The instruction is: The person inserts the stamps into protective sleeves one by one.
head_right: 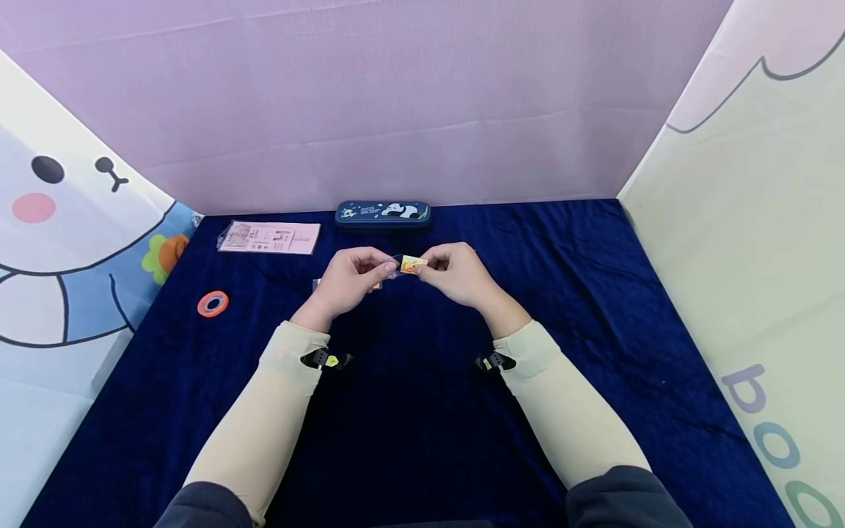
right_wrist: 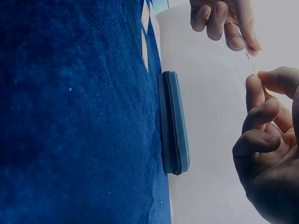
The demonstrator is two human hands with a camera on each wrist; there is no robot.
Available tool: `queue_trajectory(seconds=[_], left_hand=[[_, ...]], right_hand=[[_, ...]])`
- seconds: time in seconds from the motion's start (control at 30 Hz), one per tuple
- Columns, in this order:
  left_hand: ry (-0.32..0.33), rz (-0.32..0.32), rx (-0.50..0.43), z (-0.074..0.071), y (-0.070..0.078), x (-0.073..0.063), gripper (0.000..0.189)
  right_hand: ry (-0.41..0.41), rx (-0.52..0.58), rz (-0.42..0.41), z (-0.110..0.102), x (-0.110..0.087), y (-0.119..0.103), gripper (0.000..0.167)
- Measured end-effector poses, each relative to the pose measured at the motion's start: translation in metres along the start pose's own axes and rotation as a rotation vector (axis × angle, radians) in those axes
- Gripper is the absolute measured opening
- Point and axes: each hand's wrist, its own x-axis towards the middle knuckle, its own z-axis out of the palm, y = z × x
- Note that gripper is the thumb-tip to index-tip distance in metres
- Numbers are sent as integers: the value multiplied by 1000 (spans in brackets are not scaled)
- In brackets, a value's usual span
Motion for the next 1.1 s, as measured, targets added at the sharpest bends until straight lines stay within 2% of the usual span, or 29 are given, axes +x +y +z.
queue_trajectory(seconds=[0.23,0.67,0.8,1.1], left_hand=[[-7,19,-9,0,1,0,14],[-32,2,-27,1,2,0,13],[-27,5,-2,1,2,0,12],[-16,6,57,0,2,-1,16]], right_hand=[[-6,1,8,-1,-1,-2,8],[24,7,7,-1,-2,-7,8],[20,-7,7,-1,-1,-7,7],[47,42,21,-3,-3,-7,7]])
